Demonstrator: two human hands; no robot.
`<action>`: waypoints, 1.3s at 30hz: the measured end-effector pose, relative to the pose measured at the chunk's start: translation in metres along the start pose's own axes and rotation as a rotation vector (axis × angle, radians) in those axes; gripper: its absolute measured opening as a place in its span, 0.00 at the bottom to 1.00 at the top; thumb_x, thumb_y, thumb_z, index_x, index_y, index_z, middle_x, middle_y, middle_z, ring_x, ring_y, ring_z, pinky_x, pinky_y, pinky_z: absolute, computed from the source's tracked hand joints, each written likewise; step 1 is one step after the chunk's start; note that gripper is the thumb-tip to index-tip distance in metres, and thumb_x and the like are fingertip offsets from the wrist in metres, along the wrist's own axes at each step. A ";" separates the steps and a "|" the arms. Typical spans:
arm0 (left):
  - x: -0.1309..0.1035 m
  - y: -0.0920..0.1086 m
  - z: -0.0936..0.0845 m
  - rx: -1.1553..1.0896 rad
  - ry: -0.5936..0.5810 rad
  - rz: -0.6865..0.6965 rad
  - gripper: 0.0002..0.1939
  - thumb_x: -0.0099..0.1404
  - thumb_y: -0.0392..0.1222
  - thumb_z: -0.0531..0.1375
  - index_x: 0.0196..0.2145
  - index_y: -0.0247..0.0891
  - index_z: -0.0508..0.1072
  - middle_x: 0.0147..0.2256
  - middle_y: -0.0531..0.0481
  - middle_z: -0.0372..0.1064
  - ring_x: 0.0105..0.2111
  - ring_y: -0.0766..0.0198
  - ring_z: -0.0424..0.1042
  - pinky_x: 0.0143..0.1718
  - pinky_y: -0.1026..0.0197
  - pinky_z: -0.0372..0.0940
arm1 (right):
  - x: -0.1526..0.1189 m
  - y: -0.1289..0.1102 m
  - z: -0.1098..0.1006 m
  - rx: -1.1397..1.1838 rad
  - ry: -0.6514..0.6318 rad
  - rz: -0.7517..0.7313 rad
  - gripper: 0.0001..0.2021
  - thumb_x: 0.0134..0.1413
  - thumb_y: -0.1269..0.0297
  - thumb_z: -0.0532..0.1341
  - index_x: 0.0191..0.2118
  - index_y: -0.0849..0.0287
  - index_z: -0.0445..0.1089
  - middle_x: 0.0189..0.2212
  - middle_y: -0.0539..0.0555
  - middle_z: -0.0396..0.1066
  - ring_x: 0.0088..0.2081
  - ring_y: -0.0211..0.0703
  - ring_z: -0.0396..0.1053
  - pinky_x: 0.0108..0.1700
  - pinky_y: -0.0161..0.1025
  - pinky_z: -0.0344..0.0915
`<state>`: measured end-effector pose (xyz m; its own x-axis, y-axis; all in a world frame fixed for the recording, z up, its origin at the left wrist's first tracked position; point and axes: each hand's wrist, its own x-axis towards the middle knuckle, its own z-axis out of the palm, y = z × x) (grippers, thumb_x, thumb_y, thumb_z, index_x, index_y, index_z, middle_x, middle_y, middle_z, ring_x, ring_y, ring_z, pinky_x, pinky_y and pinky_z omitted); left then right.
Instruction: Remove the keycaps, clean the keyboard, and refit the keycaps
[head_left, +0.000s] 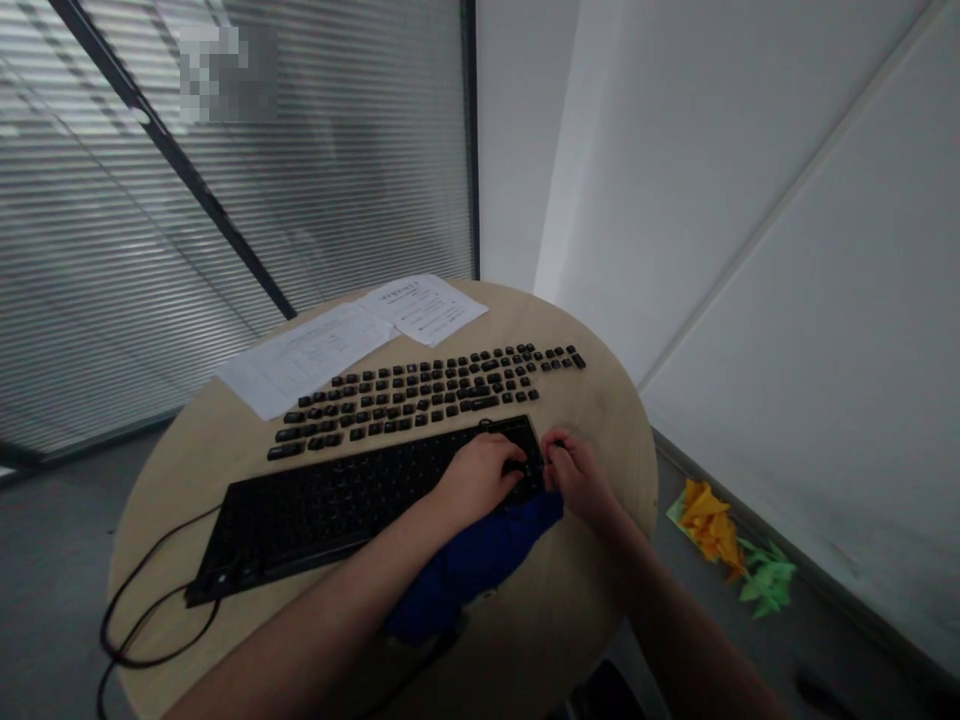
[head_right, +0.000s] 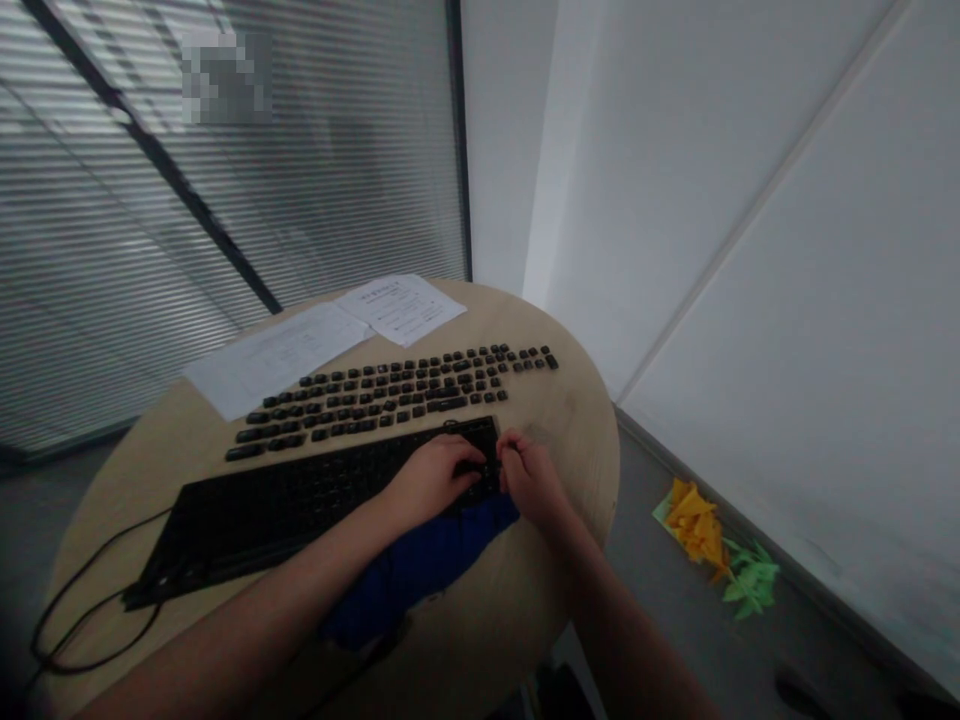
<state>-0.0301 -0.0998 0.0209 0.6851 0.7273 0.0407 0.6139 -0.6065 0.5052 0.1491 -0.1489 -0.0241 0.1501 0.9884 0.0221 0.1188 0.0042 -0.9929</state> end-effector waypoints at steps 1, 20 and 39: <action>0.000 -0.001 0.001 -0.006 -0.002 -0.002 0.12 0.61 0.33 0.66 0.43 0.38 0.81 0.44 0.46 0.78 0.48 0.54 0.74 0.55 0.52 0.67 | 0.001 -0.001 0.000 -0.032 -0.015 -0.007 0.05 0.55 0.65 0.52 0.30 0.54 0.62 0.13 0.41 0.59 0.16 0.35 0.59 0.20 0.31 0.53; -0.002 -0.003 0.005 -0.033 0.033 -0.028 0.09 0.62 0.34 0.66 0.41 0.41 0.81 0.43 0.48 0.77 0.47 0.53 0.73 0.52 0.51 0.67 | -0.008 -0.016 0.004 -0.407 -0.032 -0.305 0.07 0.57 0.66 0.54 0.29 0.54 0.66 0.19 0.48 0.65 0.21 0.41 0.62 0.29 0.38 0.57; -0.005 0.008 0.005 -0.061 0.101 -0.092 0.03 0.65 0.38 0.65 0.36 0.40 0.81 0.40 0.50 0.79 0.45 0.56 0.75 0.51 0.54 0.67 | -0.010 0.008 0.005 0.079 0.161 -0.128 0.04 0.52 0.64 0.53 0.29 0.54 0.61 0.13 0.41 0.58 0.16 0.35 0.59 0.20 0.32 0.53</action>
<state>-0.0266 -0.1105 0.0202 0.5824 0.8093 0.0764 0.6451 -0.5173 0.5624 0.1439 -0.1577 -0.0326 0.2938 0.9422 0.1611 0.0711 0.1465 -0.9866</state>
